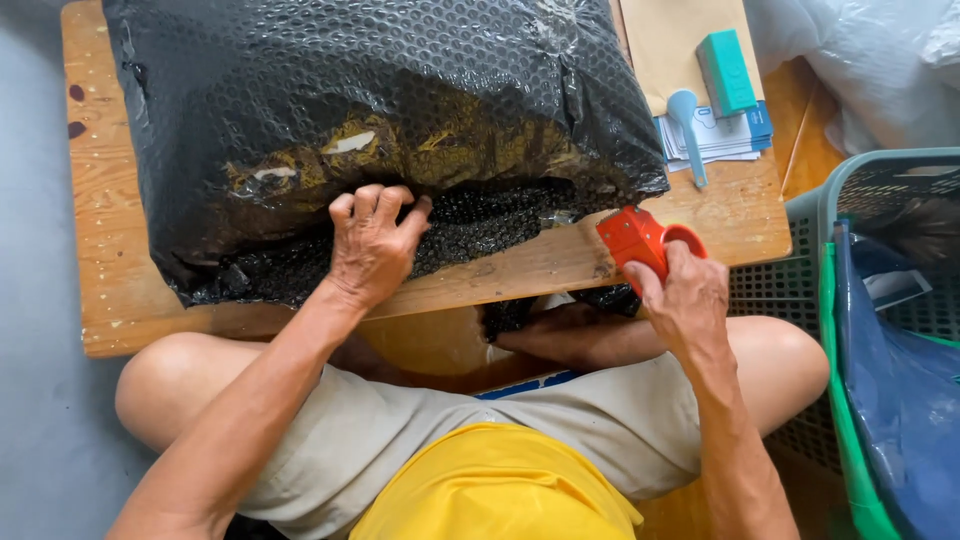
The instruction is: Applying red adhesive tape to a large black bubble-wrapped package on a wooden table.
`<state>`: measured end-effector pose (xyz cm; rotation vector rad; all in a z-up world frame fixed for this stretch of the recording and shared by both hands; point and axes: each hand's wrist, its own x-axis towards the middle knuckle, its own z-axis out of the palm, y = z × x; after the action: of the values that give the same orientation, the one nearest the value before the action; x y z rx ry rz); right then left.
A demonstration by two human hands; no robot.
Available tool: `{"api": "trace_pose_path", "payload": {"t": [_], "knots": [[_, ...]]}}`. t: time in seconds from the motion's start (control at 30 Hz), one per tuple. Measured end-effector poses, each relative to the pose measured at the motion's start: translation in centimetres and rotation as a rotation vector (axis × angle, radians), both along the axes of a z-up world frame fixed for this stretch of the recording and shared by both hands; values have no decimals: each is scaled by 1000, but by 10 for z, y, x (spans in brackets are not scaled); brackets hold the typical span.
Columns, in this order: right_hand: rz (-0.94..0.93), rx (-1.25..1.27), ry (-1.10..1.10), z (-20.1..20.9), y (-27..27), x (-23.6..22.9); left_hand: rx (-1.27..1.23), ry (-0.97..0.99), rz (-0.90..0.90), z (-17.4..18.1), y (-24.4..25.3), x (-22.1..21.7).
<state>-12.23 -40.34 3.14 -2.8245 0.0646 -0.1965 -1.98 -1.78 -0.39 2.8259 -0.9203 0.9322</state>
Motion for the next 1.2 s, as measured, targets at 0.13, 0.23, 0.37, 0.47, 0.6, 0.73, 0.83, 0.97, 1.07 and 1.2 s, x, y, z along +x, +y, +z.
{"api": "trace_pose_path", "payload": {"t": [0.13, 0.23, 0.37, 0.47, 0.6, 0.73, 0.83, 0.97, 1.07, 1.2], "knots": [[-190, 486, 202, 35, 39, -28, -529, 613, -51, 21, -48, -45], [-223, 764, 290, 28, 57, -38, -1102, 1286, -33, 43, -70, -68], [-331, 1157, 370, 10, 77, -68, -1477, 1583, -47, 27, -84, -67], [-384, 1295, 284, -3, 82, -91, -1317, 1473, -80, 27, -97, -42], [-441, 1221, 256, -4, 77, -102, -1176, 1367, -200, 33, -125, -11], [-452, 1129, 277, 11, 71, -114, -1258, 1373, -235, 19, -149, 10], [-377, 1211, 280, 8, 69, -132, -1374, 1355, -152, 13, -168, 14], [-232, 1321, 251, -5, 62, -141, -1312, 1218, -16, 39, -165, -13], [-94, 1434, 198, -18, 63, -143, -1380, 1535, -1, 58, -143, -37], [7, 1438, 236, -17, 68, -130, -1518, 1972, -182, 71, -111, -65]]}}
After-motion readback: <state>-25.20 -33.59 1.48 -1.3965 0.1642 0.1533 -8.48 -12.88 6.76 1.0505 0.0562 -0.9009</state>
